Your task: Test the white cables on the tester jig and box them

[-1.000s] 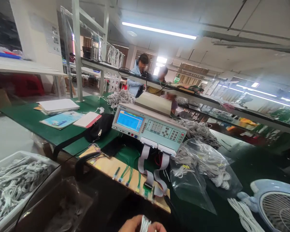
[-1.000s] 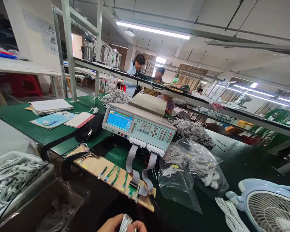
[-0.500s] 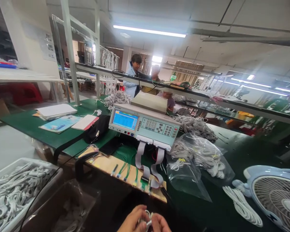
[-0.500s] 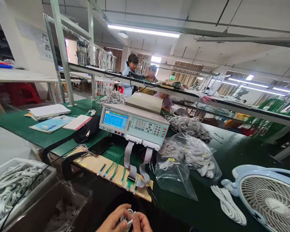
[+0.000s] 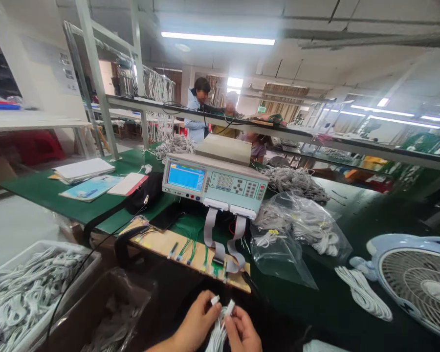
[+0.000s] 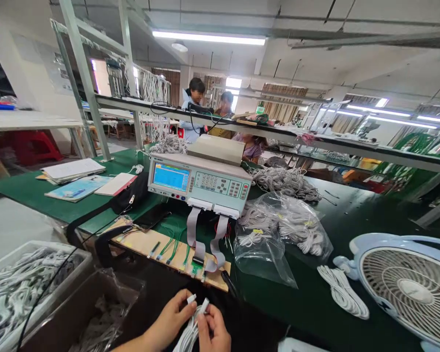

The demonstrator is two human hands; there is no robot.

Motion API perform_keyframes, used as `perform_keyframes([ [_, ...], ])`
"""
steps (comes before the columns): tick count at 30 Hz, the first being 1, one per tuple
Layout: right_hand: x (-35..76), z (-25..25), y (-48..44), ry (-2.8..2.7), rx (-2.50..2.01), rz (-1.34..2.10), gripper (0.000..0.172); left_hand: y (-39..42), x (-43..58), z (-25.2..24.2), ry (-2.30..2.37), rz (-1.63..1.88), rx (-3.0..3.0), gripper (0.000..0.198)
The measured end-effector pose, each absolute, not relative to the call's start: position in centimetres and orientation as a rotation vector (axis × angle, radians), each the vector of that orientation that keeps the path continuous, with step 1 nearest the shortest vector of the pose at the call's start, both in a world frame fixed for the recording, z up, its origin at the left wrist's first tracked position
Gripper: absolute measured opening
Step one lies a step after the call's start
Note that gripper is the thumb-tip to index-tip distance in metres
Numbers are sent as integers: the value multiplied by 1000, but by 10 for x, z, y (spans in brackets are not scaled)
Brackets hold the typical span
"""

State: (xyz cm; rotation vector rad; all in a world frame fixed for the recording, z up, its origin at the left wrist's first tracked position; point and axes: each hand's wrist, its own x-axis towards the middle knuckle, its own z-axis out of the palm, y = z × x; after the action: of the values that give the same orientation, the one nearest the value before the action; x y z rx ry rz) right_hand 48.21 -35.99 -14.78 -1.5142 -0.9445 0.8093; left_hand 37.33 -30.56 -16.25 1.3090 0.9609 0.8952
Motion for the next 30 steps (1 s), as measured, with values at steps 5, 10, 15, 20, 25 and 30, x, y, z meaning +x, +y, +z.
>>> perform_keyframes([
  [5,487,-133,-350,-931,-1550,1058,33,-298,359,-144,929,656,1077,31],
  [10,486,-131,-339,-828,-1539,1135,28,-290,350,-137,849,602,886,30],
  [15,483,-127,-331,-778,-1520,1153,27,-282,346,-134,847,591,833,29],
  [20,478,-124,-324,-701,-1493,1244,28,-274,343,-131,844,614,818,27],
  [25,468,-128,-318,-507,-1310,1279,23,-271,338,-127,830,642,723,26],
  [30,475,-126,-322,-637,-1379,1272,25,-271,340,-128,868,666,699,25],
])
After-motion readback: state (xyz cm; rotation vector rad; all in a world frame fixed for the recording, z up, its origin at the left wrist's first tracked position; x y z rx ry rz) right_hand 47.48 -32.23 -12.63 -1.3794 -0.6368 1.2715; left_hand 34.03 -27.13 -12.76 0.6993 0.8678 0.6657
